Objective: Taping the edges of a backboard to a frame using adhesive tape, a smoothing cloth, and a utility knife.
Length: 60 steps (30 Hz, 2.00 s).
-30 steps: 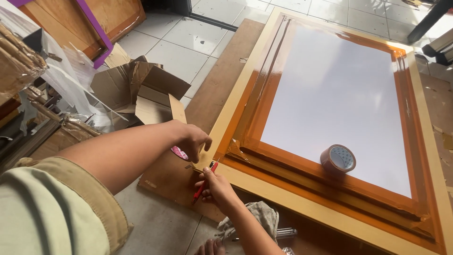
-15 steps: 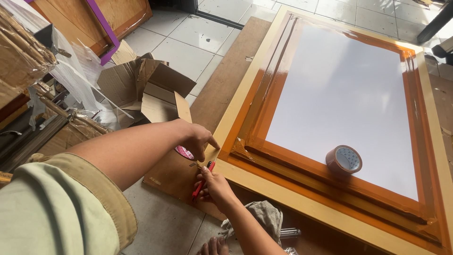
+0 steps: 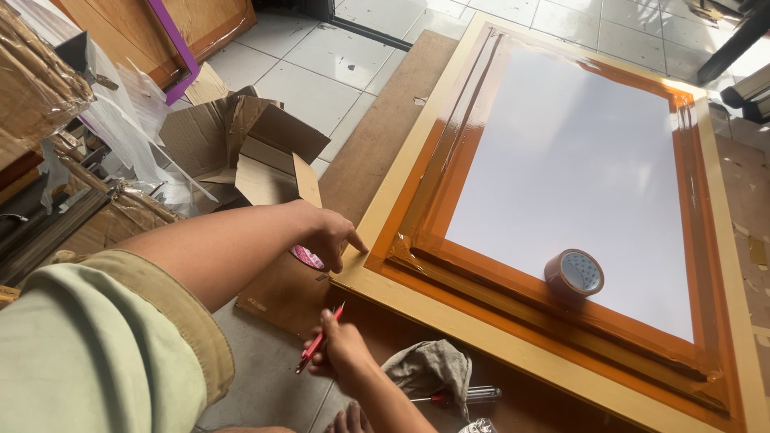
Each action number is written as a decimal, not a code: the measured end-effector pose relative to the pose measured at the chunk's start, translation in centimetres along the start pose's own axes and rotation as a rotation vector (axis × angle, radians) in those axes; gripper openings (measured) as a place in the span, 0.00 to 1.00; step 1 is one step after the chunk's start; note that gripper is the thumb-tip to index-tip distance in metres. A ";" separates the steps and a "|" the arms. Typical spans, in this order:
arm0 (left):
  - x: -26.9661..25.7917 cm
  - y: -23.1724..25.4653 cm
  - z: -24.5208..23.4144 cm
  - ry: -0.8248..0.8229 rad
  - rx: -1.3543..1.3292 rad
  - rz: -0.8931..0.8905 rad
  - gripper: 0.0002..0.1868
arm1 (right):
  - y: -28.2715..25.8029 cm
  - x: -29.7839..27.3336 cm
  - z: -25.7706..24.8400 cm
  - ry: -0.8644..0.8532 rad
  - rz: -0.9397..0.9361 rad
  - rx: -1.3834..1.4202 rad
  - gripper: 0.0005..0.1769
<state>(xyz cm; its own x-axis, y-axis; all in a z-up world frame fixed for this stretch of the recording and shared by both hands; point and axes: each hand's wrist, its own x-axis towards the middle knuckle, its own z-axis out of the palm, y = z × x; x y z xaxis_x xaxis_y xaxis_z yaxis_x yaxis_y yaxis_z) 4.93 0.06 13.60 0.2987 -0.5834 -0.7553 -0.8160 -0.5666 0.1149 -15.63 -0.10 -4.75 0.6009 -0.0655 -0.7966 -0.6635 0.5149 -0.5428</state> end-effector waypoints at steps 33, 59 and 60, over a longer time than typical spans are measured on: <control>6.8 -7.9 3.6 0.313 0.096 0.095 0.24 | -2.7 -9.5 -22.1 0.720 -0.336 -1.720 0.51; 7.7 8.2 14.5 0.552 0.734 1.385 0.14 | -2.2 -16.8 -31.3 0.927 0.095 -1.280 0.58; 7.4 8.1 14.1 0.513 0.727 1.443 0.14 | -2.1 -16.4 -30.3 0.939 0.066 -1.282 0.60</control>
<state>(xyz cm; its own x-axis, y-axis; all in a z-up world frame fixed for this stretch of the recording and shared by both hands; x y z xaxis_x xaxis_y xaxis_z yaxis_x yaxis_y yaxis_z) -6.43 -0.68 -0.18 -0.8381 -0.5452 -0.0194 -0.5453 0.8358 0.0644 -37.57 -25.97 1.37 0.4023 -0.8043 -0.4374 -0.8875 -0.4599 0.0293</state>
